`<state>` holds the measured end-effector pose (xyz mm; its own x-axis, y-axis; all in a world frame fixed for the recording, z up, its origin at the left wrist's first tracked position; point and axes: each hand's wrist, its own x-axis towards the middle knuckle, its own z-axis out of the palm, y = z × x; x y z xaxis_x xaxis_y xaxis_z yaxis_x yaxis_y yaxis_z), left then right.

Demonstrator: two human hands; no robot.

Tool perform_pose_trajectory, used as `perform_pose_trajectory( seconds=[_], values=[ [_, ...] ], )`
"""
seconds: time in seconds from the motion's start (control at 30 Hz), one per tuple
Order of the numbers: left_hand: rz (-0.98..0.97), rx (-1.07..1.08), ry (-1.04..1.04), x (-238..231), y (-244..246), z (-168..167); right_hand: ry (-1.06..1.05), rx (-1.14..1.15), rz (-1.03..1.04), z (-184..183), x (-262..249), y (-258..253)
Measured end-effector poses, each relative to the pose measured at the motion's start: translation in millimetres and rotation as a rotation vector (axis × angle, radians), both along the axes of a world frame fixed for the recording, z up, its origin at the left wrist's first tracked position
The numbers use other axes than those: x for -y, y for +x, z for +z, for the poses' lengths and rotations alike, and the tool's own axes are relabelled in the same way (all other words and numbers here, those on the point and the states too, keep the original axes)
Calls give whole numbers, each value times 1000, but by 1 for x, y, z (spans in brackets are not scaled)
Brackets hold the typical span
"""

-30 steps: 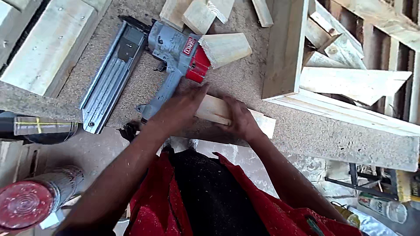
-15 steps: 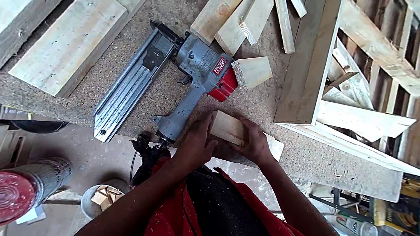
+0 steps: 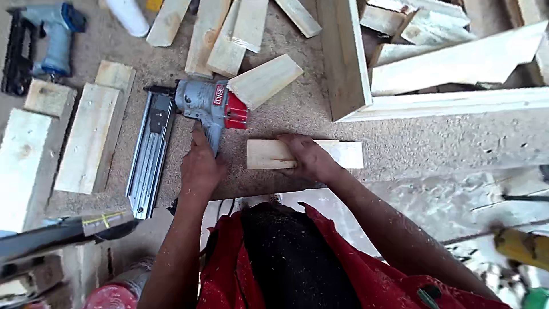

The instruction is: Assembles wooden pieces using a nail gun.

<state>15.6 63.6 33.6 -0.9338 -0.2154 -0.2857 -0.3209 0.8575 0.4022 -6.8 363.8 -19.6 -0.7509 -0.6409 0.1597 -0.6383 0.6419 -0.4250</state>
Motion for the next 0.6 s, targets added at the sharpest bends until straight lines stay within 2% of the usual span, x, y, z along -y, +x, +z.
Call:
perform_pose_trajectory(
  seconds=[0.07, 0.13, 0.27, 0.33, 0.37, 0.43, 0.53, 0.6],
  values=[
    [-4, -15, 82, 11, -2, 5, -20, 4, 5, -3, -1, 2],
    [-19, -33, 180, 33, -2, 26, -15, 11, 4, -3, -1, 1],
    [-14, -73, 310, 64, 39, 117, -9, 39, 7, 1, -1, 2],
    [-26, -140, 502, 64, 73, 156, -10, 31, -5, 2, -2, 1],
    [-17, -168, 630, 63, 88, 166, -11, 28, -9, 1, -3, 2],
    [60, -139, 819, 54, 113, 171, -30, 34, -4, 0, -3, 3],
    [137, 49, 1054, 39, 134, 159, -25, 56, 15, 3, -2, 1],
    [142, 112, 1053, 22, 140, 149, -24, 51, 20, 1, -3, 0]
  ],
)
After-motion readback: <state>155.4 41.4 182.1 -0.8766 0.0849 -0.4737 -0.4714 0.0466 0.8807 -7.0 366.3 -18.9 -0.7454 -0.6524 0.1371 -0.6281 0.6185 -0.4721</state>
